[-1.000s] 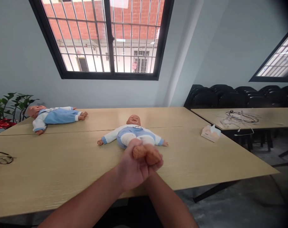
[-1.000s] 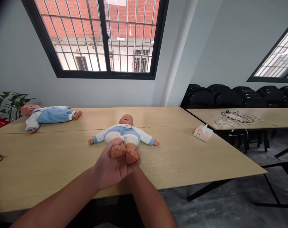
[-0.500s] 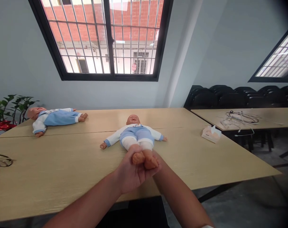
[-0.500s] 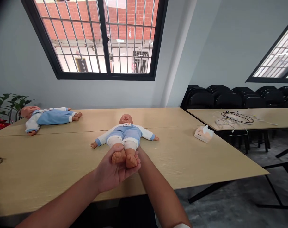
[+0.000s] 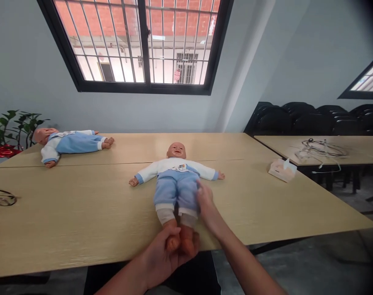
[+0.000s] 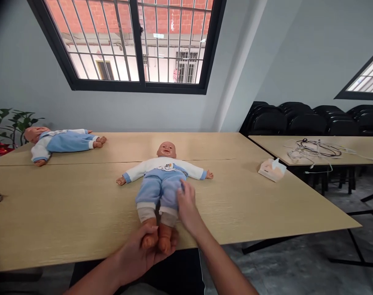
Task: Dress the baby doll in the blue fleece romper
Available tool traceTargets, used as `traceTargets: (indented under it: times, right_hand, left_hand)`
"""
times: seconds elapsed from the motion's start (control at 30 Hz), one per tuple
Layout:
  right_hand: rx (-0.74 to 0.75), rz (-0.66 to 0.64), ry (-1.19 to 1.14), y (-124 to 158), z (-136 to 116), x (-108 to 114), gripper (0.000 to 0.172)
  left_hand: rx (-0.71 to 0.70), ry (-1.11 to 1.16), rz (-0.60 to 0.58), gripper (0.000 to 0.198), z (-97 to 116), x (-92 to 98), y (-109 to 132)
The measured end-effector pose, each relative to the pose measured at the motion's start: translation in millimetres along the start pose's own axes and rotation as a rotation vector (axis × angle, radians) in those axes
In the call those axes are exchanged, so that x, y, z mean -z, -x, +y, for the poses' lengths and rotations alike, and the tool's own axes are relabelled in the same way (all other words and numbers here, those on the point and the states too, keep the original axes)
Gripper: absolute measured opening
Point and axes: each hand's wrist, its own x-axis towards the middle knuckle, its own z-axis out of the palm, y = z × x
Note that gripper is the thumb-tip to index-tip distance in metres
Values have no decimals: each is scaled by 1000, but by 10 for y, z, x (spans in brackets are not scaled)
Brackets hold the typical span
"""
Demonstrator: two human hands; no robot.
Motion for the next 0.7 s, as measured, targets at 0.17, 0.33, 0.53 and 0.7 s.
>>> traceTargets:
  times: [0.17,0.33,0.53,0.7]
  right_hand:
    - [-6,-246,170,282,-313,-178,82]
    - [19,-247,325,190,-235,-175,75]
    - [76,-242,403,178,-150,-97,66]
    - [213,-125,469,-316,-297,-2,35]
  left_hand:
    - [-109,-226,118,26,-50,156,43]
    - [-37,-744,320,57,127,312,194]
    - [-302,-907,462,65,251,387,298]
    - [-387,-887,420,70,254,396,307]
